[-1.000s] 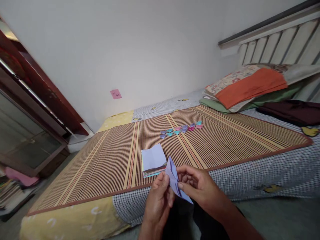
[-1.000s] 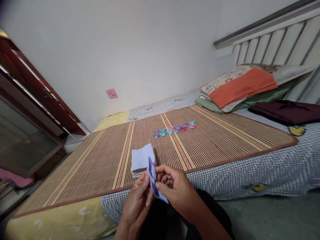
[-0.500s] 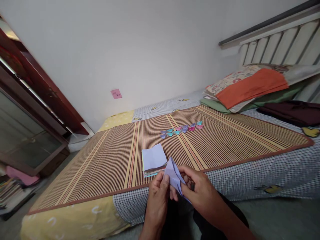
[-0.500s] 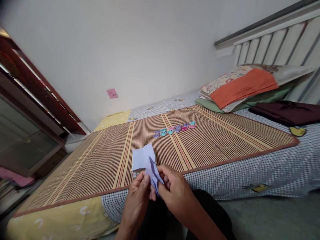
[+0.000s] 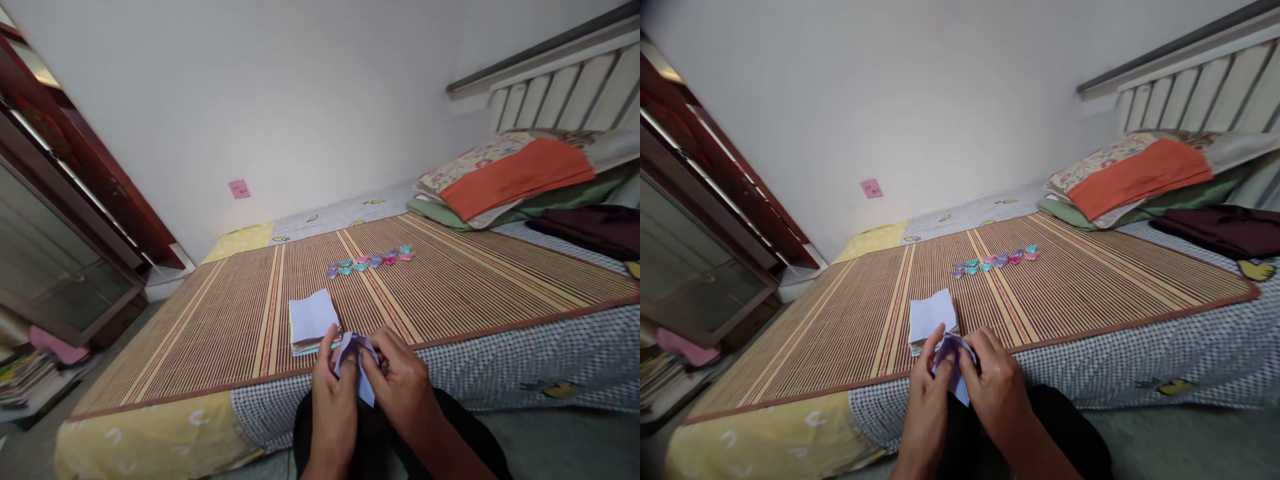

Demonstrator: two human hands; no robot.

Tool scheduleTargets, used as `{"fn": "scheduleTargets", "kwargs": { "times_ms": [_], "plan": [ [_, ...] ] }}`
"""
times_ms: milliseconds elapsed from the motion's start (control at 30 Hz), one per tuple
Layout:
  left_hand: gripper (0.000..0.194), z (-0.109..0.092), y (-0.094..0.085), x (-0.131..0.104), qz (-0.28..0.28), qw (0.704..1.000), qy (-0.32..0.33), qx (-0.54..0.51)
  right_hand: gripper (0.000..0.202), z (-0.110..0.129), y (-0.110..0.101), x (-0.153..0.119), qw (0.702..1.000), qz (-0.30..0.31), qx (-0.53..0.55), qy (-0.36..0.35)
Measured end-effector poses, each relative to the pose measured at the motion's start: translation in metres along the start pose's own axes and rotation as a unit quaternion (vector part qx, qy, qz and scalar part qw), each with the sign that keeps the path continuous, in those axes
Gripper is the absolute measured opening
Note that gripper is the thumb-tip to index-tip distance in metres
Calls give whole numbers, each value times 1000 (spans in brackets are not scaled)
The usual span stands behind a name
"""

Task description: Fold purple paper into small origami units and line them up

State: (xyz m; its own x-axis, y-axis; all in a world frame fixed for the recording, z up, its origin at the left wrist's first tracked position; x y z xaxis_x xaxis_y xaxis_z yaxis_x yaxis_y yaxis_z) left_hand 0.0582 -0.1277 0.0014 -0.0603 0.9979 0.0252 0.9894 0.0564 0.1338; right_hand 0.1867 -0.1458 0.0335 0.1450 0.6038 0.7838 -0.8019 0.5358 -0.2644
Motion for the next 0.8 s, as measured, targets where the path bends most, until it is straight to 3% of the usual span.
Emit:
{"fn": "scheduleTargets", "kwargs": {
  "times_ms": [133, 333, 467, 633, 800],
  "plan": [
    [50, -3, -2, 1, -2, 999, 32, -38, 22, 3, -1, -5, 999, 3, 36, -21],
    [29, -13, -3, -7, 1, 996, 84, -13, 21, 13, -18, -2, 996, -59, 51, -45],
    [19, -11, 1, -9, 34, 998, 42, -30, 28, 13, -27, 3, 996, -43, 59, -60],
    [29, -7, 10, -11, 120, 990, -18, -73, 34, 3, -34, 5, 996, -31, 33, -71],
    [31, -4, 7, -8, 80, 991, -22, -102, 39, 6, -33, 7, 997, -6, 13, -77]
  ]
}}
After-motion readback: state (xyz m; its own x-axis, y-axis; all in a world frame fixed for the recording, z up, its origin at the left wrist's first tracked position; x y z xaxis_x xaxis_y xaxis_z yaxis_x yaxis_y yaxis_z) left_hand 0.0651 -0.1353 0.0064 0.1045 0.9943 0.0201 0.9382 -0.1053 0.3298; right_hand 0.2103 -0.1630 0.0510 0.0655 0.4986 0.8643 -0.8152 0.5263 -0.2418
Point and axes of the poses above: each hand's wrist, its own x-axis towards the middle knuckle, its own y-axis out of the palm, z = x × y, the point moved 6 cm from there along x, towards the middle knuckle, and after that the axes turned 1 degree about x, right-handed, at the moved point
